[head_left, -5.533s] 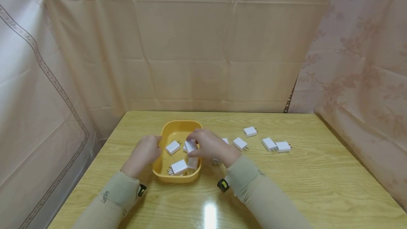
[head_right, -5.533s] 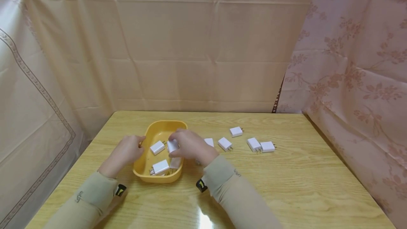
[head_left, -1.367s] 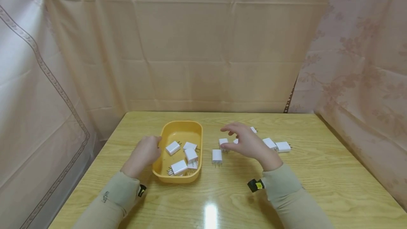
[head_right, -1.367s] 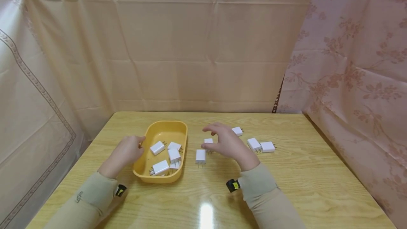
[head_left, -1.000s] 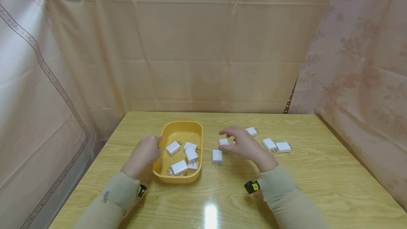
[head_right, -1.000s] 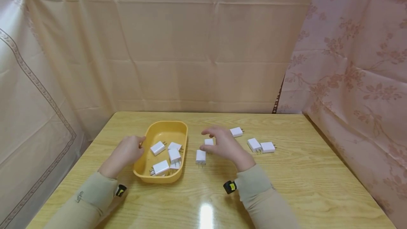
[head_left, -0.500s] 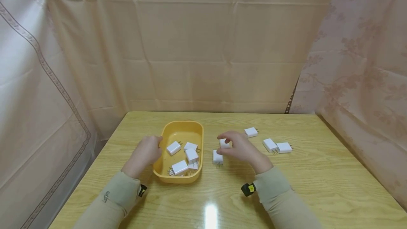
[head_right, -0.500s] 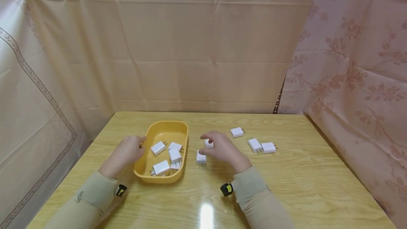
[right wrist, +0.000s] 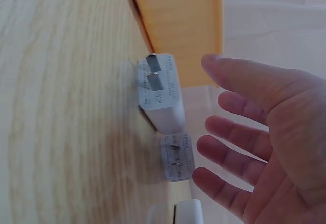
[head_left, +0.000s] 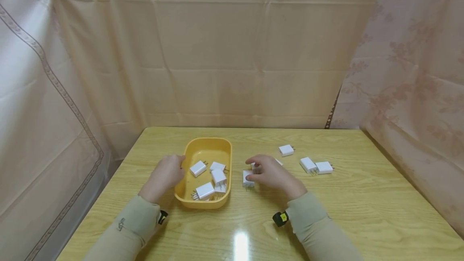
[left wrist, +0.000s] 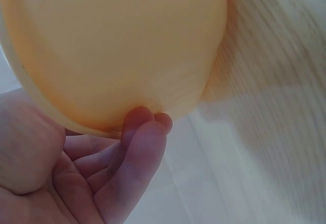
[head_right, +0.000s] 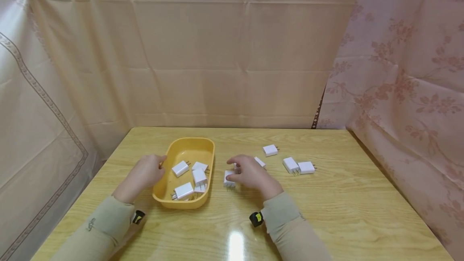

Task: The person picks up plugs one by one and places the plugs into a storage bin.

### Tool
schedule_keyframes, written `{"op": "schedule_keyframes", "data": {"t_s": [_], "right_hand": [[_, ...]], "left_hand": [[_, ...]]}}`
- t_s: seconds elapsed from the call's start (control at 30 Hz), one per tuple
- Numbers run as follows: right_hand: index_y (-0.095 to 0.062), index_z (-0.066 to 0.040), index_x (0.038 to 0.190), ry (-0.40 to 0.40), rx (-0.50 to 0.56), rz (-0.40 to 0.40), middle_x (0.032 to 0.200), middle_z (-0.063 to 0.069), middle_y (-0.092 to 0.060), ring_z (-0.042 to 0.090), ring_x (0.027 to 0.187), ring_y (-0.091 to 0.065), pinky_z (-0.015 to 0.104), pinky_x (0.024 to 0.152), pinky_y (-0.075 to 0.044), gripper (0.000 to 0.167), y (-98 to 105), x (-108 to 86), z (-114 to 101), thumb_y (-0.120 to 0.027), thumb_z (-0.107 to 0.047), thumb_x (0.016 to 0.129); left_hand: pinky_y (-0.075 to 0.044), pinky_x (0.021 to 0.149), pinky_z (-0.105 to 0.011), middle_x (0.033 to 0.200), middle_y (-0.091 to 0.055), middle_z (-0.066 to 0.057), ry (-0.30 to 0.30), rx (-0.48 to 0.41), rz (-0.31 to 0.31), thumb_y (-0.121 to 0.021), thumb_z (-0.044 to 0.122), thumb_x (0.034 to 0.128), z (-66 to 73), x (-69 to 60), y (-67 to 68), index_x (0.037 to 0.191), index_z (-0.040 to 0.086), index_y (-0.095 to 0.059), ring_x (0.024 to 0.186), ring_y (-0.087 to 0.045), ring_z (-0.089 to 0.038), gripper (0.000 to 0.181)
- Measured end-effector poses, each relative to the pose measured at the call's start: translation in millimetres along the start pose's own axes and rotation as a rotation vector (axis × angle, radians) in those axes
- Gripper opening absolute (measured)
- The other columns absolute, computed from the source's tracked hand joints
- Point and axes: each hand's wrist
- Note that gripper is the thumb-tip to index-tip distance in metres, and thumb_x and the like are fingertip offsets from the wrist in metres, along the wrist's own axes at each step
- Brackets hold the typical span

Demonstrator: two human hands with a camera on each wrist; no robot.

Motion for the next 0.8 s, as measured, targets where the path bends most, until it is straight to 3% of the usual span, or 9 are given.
{"op": "schedule_keyframes", "data": {"t_s": [0.27, 0.8], "right_hand": [[-0.067, 0.000, 0.127, 0.047, -0.010, 0.003, 0.118, 0.013, -0.069, 0.027, 0.102, -0.063, 0.046, 0.092, -0.051, 0.047, -5.1, 1.5, 5.5, -0.082, -0.020, 0.087], [-0.070, -0.006, 0.123, -0.009, -0.024, -0.045, 0.109, -0.002, -0.068, 0.015, 0.094, -0.059, 0.039, 0.088, -0.051, 0.043, -10.1, 2.8, 8.1, -0.084, -0.022, 0.085]], "left_hand": [[-0.045, 0.047, -0.027, 0.134, -0.059, -0.029, 0.000, 0.001, 0.003, -0.055, -0.003, 0.0940, 0.1, 0.2, -0.2, 0.140, -0.011, -0.053, 0.052, -0.048, -0.018, 0.047], [-0.044, 0.046, -0.027, 0.133, -0.060, -0.029, -0.015, 0.014, 0.024, -0.056, -0.004, 0.0929, -2.7, 1.0, -2.6, 0.139, -0.012, -0.055, 0.050, -0.047, -0.016, 0.047]]}}
Point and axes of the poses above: each hand's wrist, its own x-axis towards the middle knuckle, its own y-axis out of the back of the hand, z = x × y
